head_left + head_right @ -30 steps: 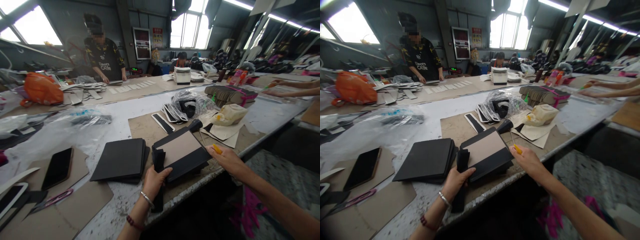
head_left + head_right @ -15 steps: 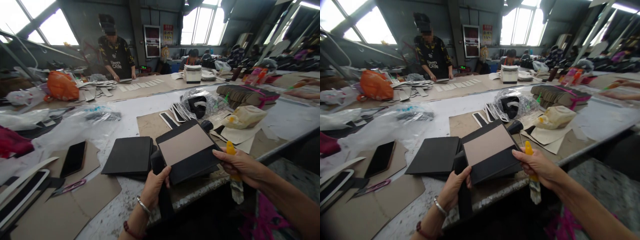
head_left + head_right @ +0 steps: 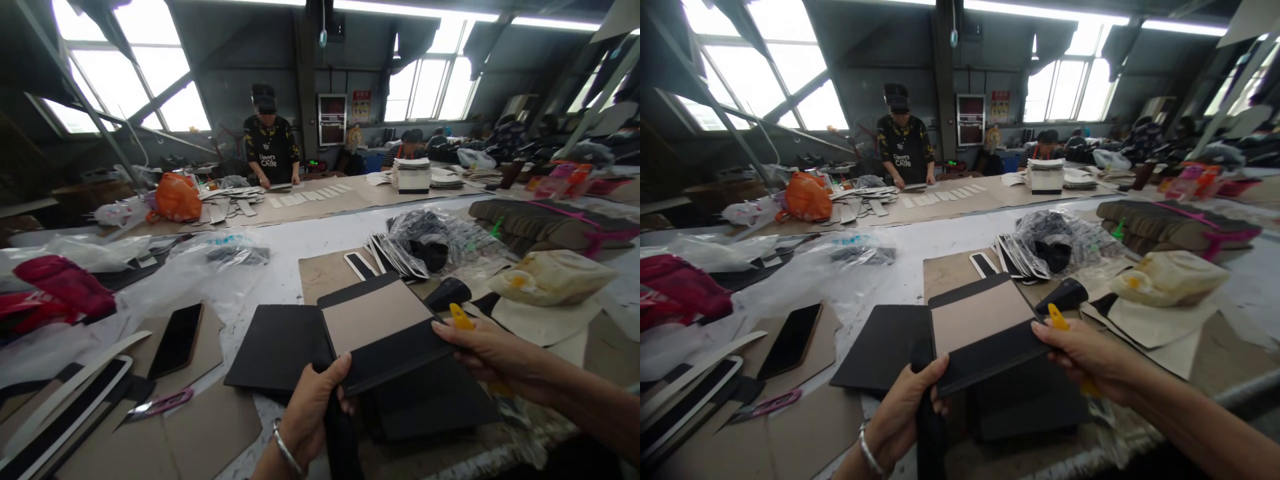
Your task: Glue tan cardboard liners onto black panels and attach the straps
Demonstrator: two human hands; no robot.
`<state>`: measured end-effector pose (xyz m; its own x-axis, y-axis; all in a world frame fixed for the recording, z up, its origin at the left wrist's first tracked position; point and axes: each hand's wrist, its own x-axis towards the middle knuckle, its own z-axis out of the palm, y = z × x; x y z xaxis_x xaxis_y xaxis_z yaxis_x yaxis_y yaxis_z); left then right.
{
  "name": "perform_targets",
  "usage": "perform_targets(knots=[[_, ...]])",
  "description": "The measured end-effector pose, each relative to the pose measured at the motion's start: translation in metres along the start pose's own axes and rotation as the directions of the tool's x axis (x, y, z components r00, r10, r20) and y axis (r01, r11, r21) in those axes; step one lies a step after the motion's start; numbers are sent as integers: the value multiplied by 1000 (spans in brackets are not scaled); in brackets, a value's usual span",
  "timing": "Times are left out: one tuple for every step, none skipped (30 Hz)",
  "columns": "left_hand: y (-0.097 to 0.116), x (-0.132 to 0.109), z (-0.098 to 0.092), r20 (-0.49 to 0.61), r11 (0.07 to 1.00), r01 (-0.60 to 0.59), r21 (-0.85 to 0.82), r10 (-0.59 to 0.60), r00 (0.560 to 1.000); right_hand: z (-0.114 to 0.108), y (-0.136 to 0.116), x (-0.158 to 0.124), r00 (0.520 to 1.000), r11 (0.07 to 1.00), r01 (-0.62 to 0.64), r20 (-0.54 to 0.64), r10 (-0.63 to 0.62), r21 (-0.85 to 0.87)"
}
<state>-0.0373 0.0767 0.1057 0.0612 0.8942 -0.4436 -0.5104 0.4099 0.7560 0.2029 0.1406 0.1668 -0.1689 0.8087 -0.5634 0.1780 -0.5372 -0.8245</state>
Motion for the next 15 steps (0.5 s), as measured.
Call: perform_targets(knots=[[8,4,-1,-13,1000,-22,-19,22,1000,2,-12,8,1000,1000,23,7,-23,-3],[15,9,-3,-30,998,-55,-32,54,998,5,-25,18,999,999,48,14,-48,-7],[21,12,-5,-48,995,-92,-37,90,995,7,-37,28,997,997,78,22,-77,-11],[26,15,-8,-66,992,-122,-35,120,991,8,-49,39,994,994,106,30,-105,-22],[29,18,-12,-79,990,-140,-27,138,987,10,-60,49,991,991,131,33,-130,-36],[30,19,-15,-89,990,-143,-16,141,986,11,-69,60,987,986,157,35,-156,-52],[29,20,-19,-92,991,-134,-1,134,987,12,-77,71,984,982,177,34,-175,-67],[27,20,-23,-87,993,-118,9,118,989,13,-84,81,982,979,188,30,-186,-79],[25,20,-25,-81,995,-97,11,98,992,14,-89,91,982,978,191,18,-190,-88],[22,19,-28,-77,997,-75,14,76,994,16,-94,100,982,978,187,2,-188,-93],[20,19,-30,-75,998,-55,18,56,996,17,-97,108,983,979,180,-14,-182,-96],[17,19,-31,-74,999,-35,22,37,997,18,-100,115,985,981,169,-29,-172,-100],[16,19,-31,-71,1000,-17,26,19,997,19,-102,121,986,982,159,-41,-164,-103],[15,20,-32,-67,1000,-2,30,4,998,20,-104,127,986,983,152,-47,-157,-108],[14,21,-32,-63,999,11,33,-9,998,21,-105,131,987,983,145,-51,-152,-114]])
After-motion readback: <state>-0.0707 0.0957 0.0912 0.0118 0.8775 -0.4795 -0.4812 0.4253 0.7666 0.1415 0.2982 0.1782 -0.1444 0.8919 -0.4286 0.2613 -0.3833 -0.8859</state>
